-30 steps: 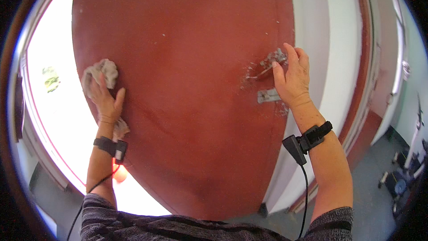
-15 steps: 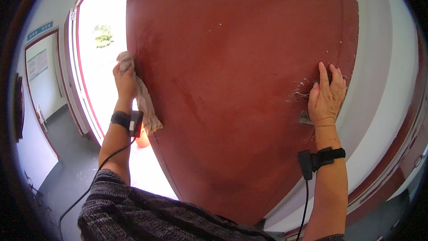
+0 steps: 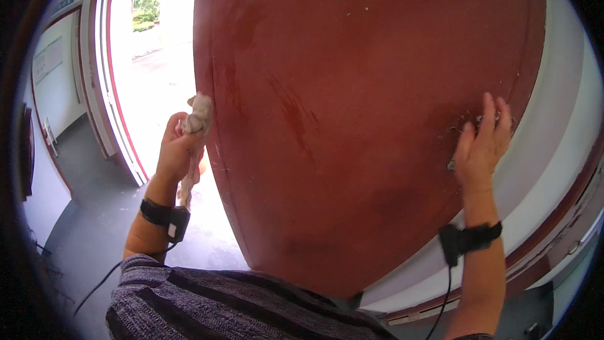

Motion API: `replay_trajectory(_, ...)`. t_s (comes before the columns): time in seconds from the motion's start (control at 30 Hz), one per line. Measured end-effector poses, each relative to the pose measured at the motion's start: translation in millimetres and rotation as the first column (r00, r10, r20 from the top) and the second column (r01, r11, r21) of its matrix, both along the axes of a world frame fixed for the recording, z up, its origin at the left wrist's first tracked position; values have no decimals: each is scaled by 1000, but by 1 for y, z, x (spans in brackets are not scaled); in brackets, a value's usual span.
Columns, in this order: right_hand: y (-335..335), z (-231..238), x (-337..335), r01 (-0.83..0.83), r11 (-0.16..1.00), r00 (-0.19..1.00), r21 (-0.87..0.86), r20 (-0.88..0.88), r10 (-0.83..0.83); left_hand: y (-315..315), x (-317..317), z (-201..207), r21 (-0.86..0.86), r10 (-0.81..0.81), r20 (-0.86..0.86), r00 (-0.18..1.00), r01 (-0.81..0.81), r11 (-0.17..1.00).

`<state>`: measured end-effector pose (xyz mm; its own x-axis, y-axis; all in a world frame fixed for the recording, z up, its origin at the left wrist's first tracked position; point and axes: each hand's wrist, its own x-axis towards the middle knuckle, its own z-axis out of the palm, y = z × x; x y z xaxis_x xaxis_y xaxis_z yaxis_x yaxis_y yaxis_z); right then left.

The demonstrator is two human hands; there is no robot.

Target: The recorder wrings a cloth in a bucket of water and wipes a red door and a white door frame.

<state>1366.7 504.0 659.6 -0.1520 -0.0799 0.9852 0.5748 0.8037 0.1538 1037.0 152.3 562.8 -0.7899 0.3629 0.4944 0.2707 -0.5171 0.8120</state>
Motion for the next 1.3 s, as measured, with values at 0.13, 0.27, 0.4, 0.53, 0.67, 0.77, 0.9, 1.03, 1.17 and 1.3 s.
replay_trajectory(0.13,-113,-66,-48,-682,116,503,-722,-347,792,9,66,54,73,-443,-227,867,469,880)
replay_trajectory(0.27,-152,-135,-92,-17,-876,298,-483,-838,456,39,104,61,86,-543,-356,761,605,791)
replay_trajectory(0.4,-161,-134,-102,-104,-971,1,-214,-977,215,47,95,24,-226,-764,-187,617,730,645)
replay_trajectory(0.53,-166,-111,-110,-424,-831,70,-359,-928,365,54,80,-6,-274,-691,-104,715,648,711)
replay_trajectory(0.67,-179,-107,-127,-474,-611,284,-634,-767,575,65,65,-9,28,-840,71,538,841,541)
replay_trajectory(0.77,-176,-86,-133,-420,24,503,-907,-210,839,69,69,-1,-50,-706,25,708,706,706)
replay_trajectory(0.9,-132,-39,-106,-353,874,875,-334,213,435,63,33,49,6,-160,-374,914,175,985)
replay_trajectory(1.03,-63,7,-37,43,986,998,-158,-33,-49,45,-66,116,566,727,-602,332,-465,681)
replay_trajectory(1.17,8,-2,-21,304,930,942,-204,-84,-326,48,-107,142,599,715,-696,-67,-602,527)
replay_trajectory(1.3,28,-22,-39,66,967,989,-247,-113,-97,62,-96,139,508,767,-641,3,-747,428)
